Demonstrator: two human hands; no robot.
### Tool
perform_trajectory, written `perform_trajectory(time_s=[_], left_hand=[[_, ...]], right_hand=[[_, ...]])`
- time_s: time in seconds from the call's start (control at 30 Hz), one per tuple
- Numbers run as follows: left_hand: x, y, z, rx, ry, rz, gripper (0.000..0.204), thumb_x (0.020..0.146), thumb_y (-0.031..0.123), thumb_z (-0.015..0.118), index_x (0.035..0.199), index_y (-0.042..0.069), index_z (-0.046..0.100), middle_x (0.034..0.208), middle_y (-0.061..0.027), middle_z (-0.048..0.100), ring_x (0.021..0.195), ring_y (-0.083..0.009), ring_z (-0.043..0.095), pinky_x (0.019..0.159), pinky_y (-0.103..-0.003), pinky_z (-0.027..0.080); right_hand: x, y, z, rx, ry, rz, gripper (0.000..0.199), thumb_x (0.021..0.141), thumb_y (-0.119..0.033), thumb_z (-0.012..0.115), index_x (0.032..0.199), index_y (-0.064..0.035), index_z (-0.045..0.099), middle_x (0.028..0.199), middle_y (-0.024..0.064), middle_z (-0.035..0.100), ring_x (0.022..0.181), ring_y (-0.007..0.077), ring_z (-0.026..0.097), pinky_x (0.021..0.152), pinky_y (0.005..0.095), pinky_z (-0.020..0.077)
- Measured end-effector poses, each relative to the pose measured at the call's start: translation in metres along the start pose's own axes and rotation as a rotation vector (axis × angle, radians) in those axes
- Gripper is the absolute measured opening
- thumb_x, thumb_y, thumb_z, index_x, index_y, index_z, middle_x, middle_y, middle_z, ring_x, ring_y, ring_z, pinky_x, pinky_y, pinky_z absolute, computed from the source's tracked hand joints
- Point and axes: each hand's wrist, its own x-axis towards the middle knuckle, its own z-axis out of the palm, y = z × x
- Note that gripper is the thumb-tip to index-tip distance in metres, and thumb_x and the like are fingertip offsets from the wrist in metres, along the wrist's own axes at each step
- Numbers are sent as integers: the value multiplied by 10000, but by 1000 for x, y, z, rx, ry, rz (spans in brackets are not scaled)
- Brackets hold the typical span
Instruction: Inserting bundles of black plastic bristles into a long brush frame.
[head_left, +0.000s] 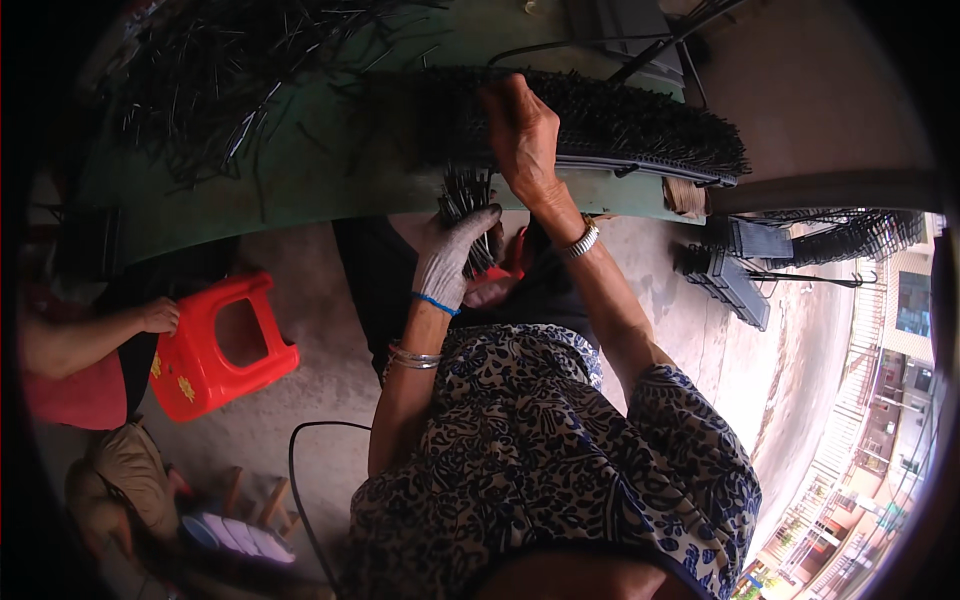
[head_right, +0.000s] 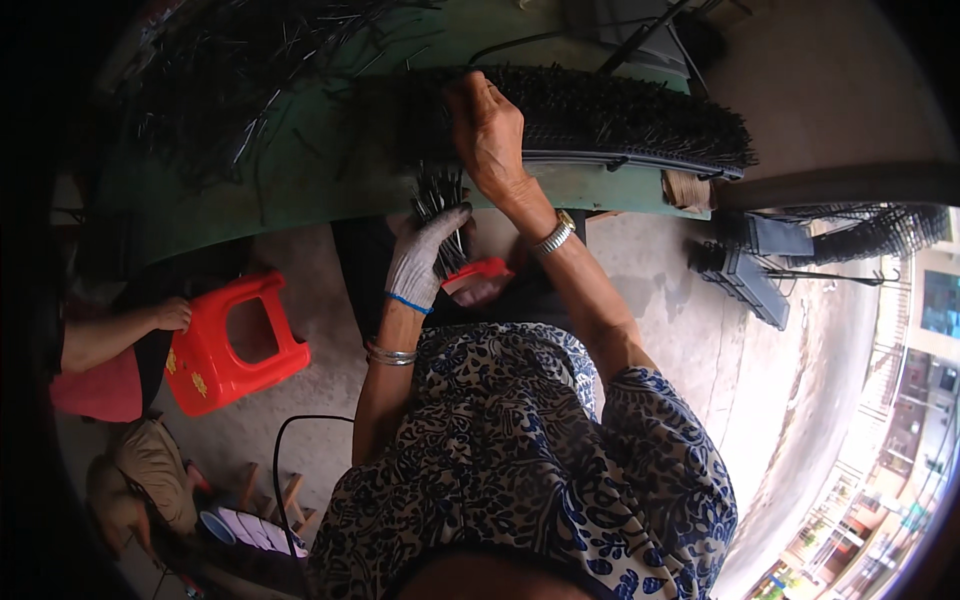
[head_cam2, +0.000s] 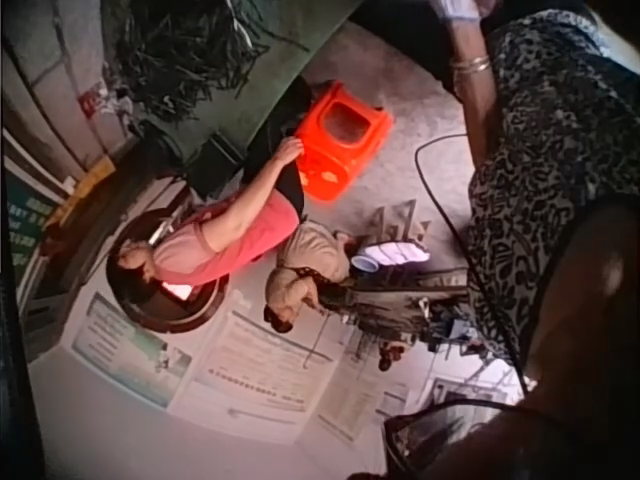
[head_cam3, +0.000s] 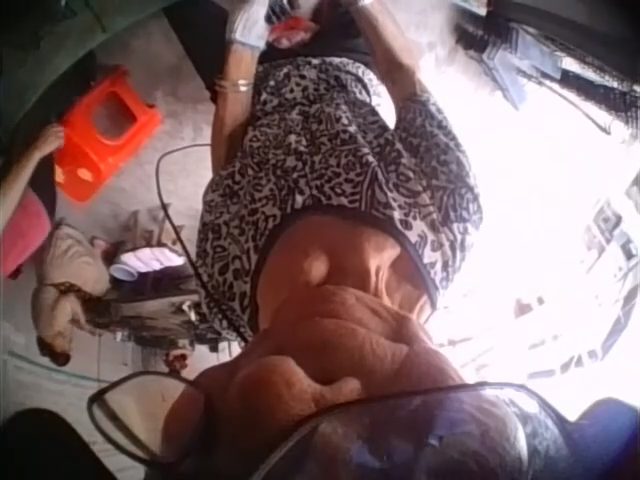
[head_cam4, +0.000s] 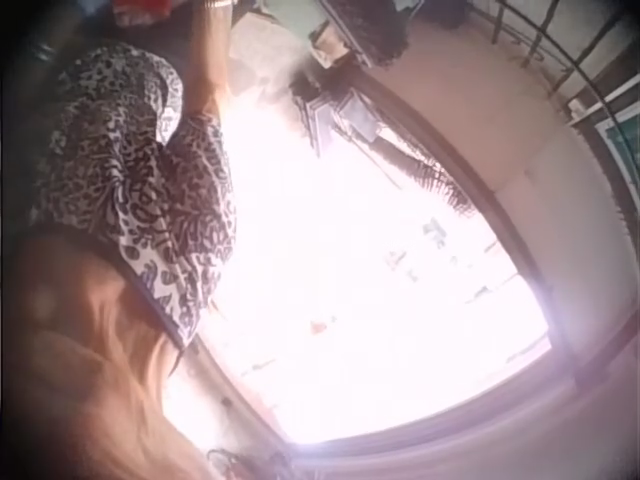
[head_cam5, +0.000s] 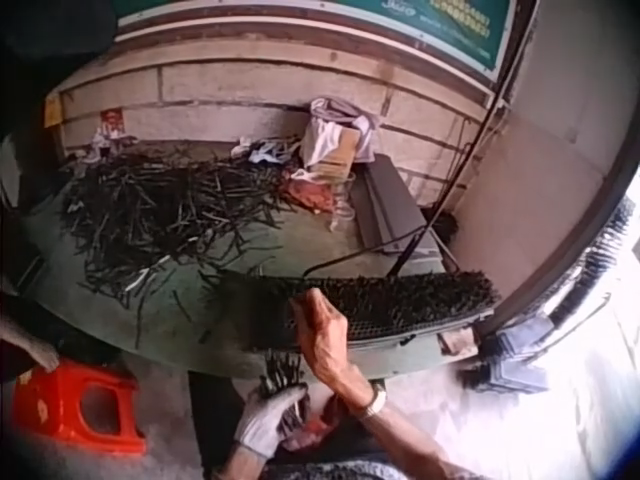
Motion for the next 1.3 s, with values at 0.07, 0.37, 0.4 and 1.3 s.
perform_trajectory(time_s=[0.07,0.37,0.4,1.3], left_hand=[[0,-1,-3,30,5,44,117,823,106,696,890,17,659,699,-41,644,552,-121,579,497,-240,454],[3,-4,-4,36,-15,52,101,825,104,684,870,19,655,692,-18,630,592,-94,558,549,-238,441],[4,-5,-5,36,-16,52,101,825,104,684,870,19,655,692,-18,630,592,-94,558,549,-238,441],[-10,7,-9,84,-84,-10,138,827,123,695,884,-1,675,736,-68,680,576,-116,610,538,-225,484]], right_hand=[[1,-1,2,-33,4,-46,46,881,-16,610,906,-37,578,660,46,554,545,91,472,497,250,407],[-8,3,1,-235,-147,-100,85,853,-113,656,936,-98,659,809,86,589,702,192,594,604,329,487],[-9,3,1,-290,-175,-84,119,839,-131,672,956,-117,676,859,90,596,758,213,602,643,340,495],[2,-7,-44,221,-841,191,77,867,-50,646,931,-21,615,873,29,602,848,105,575,745,270,473]])
